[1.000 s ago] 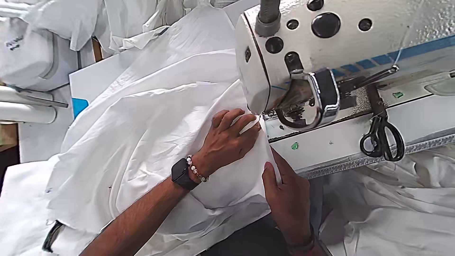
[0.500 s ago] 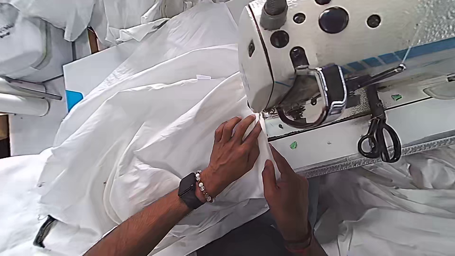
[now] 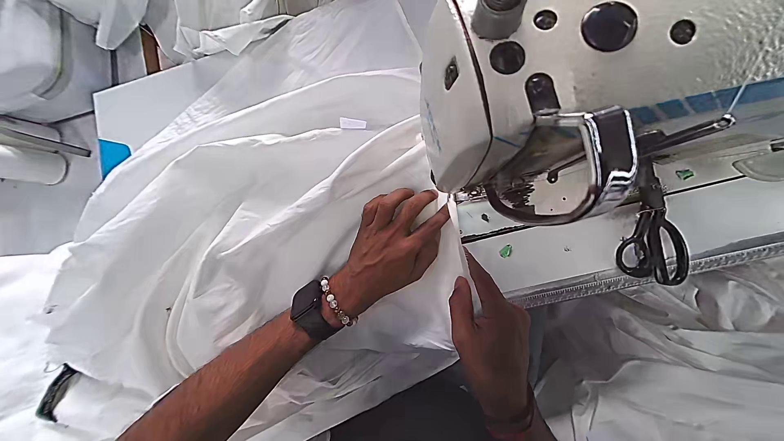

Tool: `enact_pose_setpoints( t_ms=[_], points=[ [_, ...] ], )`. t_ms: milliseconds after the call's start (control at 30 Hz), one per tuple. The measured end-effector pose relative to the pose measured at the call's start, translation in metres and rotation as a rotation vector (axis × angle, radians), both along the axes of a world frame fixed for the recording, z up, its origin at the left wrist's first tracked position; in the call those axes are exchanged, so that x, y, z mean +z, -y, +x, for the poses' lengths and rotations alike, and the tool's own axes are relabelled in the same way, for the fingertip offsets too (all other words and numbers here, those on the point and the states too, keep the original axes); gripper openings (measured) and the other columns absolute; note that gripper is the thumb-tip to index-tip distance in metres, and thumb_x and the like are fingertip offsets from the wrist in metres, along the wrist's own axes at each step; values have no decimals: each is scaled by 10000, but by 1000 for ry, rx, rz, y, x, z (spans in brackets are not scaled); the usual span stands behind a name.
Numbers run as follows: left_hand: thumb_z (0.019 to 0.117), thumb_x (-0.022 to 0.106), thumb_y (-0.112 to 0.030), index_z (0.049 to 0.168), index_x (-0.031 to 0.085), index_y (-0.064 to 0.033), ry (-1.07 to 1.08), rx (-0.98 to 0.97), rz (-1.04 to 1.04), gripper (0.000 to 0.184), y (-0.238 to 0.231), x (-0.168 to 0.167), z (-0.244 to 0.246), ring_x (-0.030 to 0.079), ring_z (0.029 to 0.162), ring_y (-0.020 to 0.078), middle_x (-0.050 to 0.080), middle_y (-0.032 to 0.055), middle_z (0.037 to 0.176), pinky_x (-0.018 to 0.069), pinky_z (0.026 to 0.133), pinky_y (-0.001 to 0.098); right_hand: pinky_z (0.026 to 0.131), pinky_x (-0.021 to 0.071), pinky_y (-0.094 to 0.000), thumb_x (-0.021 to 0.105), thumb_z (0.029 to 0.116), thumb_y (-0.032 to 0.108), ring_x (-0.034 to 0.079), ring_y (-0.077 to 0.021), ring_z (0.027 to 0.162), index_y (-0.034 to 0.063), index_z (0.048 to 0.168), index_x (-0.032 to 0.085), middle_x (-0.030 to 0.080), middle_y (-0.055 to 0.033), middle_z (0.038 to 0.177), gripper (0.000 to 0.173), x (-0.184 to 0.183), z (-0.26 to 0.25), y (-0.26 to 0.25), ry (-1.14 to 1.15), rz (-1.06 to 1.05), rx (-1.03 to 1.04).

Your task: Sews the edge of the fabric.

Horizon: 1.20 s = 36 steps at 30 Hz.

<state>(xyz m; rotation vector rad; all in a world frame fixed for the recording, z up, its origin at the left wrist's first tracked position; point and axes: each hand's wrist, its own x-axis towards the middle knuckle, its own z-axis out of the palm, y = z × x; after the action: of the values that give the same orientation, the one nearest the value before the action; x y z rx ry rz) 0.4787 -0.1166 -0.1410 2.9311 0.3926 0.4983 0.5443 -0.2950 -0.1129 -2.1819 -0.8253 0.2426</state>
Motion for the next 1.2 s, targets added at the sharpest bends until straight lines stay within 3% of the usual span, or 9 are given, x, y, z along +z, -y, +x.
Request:
enact_pose_setpoints(
  t_ms=[100, 200, 400, 600, 767, 967, 1200],
  points=[
    [1023, 488, -315, 1349, 685, -267, 5, 13, 74, 384, 5, 0, 0, 491, 1321, 261, 595, 30, 1433, 317, 1099, 456, 381, 405, -245, 539, 966, 164, 487, -37, 414, -3, 1295, 695, 630, 29, 593, 401, 0, -1, 0, 4, -3, 1],
    [1022, 461, -280, 1383, 654, -245, -23, 93, 10, 411, 21, -1, -1, 451, 1382, 276, 557, 38, 1487, 313, 1112, 471, 376, 403, -240, 541, 967, 158, 480, -33, 409, -4, 1298, 695, 631, 28, 593, 400, -1, 0, -1, 4, -6, -7],
    [1014, 517, -327, 1322, 703, -274, 42, -84, 67, 364, -14, 1, 1, 512, 1281, 260, 623, 32, 1379, 352, 1069, 452, 371, 377, -231, 540, 965, 147, 437, -24, 399, -17, 1292, 695, 583, 46, 560, 398, -1, 3, -5, 5, 13, 4],
    [1028, 443, -275, 1422, 625, -250, -33, 68, -16, 434, 19, -1, -3, 453, 1381, 279, 549, 47, 1495, 326, 1113, 469, 394, 410, -253, 536, 974, 154, 479, -48, 427, -10, 1324, 675, 637, 23, 619, 410, -2, 5, -3, 29, -29, 49],
    [1023, 478, -304, 1363, 670, -279, 31, -60, 31, 391, -9, 1, -2, 497, 1300, 262, 588, 38, 1432, 335, 1080, 455, 357, 353, -232, 540, 951, 159, 419, -19, 389, 17, 1316, 692, 600, 46, 577, 420, 18, -3, 11, 5, -28, 51],
    [1014, 534, -313, 1271, 737, -244, 93, -197, 46, 334, -30, 5, 6, 535, 1199, 260, 655, 45, 1313, 360, 1019, 431, 363, 326, -223, 547, 958, 172, 397, -15, 397, 26, 1292, 711, 576, 53, 567, 400, 29, -4, 11, 52, -52, 48],
    [1009, 564, -409, 1163, 786, -284, 170, -403, 107, 298, -66, 11, 17, 553, 1156, 238, 701, 17, 1204, 343, 1024, 410, 359, 325, -261, 543, 928, 149, 437, -64, 384, 43, 1219, 755, 579, 42, 544, 376, 43, 14, -6, 191, -154, 93]
  ],
)
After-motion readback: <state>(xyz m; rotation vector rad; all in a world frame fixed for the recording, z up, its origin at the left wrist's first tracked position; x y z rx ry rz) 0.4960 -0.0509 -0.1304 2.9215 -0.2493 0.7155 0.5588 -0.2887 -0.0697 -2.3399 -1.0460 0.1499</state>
